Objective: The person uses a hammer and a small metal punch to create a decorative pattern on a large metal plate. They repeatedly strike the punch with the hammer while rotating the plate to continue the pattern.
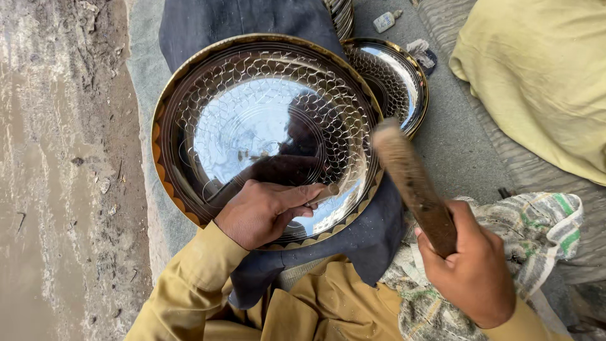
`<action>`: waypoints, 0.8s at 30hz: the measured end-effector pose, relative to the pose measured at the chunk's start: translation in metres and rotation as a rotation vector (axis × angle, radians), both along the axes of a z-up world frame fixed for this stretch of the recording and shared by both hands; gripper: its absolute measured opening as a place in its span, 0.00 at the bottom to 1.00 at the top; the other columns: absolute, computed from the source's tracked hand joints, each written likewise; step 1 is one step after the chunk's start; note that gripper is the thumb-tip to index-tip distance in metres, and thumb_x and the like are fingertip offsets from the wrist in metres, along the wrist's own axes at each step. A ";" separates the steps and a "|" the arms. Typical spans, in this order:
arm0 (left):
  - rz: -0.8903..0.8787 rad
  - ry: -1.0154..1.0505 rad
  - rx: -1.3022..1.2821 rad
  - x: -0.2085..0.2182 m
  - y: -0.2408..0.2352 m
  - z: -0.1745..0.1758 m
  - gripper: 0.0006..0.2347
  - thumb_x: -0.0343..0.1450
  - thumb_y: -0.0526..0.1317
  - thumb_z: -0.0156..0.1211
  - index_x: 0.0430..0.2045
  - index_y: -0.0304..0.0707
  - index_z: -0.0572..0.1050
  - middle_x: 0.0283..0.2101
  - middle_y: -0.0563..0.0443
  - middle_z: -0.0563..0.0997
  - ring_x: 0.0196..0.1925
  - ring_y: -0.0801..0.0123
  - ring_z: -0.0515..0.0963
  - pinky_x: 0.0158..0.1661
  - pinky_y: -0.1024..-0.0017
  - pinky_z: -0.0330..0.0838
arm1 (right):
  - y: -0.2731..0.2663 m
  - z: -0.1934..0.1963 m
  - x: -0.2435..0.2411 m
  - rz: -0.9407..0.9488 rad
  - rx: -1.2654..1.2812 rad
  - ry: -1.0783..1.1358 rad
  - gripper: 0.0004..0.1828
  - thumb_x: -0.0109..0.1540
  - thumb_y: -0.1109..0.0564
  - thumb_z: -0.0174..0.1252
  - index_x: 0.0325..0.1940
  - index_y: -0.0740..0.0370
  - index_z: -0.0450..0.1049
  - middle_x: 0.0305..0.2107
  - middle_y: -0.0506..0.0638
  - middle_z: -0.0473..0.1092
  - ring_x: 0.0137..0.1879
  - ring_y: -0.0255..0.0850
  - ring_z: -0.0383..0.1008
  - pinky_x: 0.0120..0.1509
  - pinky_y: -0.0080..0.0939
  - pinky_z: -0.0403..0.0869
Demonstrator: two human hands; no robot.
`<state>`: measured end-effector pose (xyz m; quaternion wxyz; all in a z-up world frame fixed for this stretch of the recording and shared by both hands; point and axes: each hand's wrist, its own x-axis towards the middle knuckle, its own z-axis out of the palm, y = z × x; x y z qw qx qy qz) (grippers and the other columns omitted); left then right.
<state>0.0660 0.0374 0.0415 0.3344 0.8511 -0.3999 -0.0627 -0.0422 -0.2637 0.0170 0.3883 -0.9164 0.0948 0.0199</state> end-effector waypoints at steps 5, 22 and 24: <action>0.018 -0.023 0.004 -0.004 0.001 -0.004 0.22 0.64 0.25 0.61 0.54 0.39 0.78 0.47 0.42 0.85 0.43 0.57 0.87 0.41 0.65 0.82 | 0.003 0.000 0.004 0.106 -0.012 -0.084 0.23 0.53 0.60 0.65 0.52 0.56 0.71 0.20 0.57 0.75 0.22 0.48 0.80 0.28 0.50 0.73; 0.842 0.041 -0.482 -0.071 -0.025 -0.027 0.09 0.70 0.28 0.64 0.42 0.30 0.74 0.37 0.50 0.87 0.40 0.76 0.87 0.42 0.78 0.78 | 0.058 0.139 0.112 0.815 -0.487 -0.346 0.24 0.47 0.68 0.59 0.47 0.62 0.74 0.28 0.57 0.77 0.29 0.53 0.81 0.35 0.52 0.79; 0.926 0.072 -0.560 -0.074 -0.029 -0.032 0.08 0.70 0.29 0.67 0.38 0.29 0.72 0.37 0.50 0.87 0.40 0.77 0.85 0.41 0.80 0.78 | 0.070 0.146 0.116 0.870 -0.668 -0.292 0.22 0.50 0.61 0.62 0.50 0.60 0.74 0.26 0.55 0.77 0.32 0.51 0.81 0.39 0.52 0.79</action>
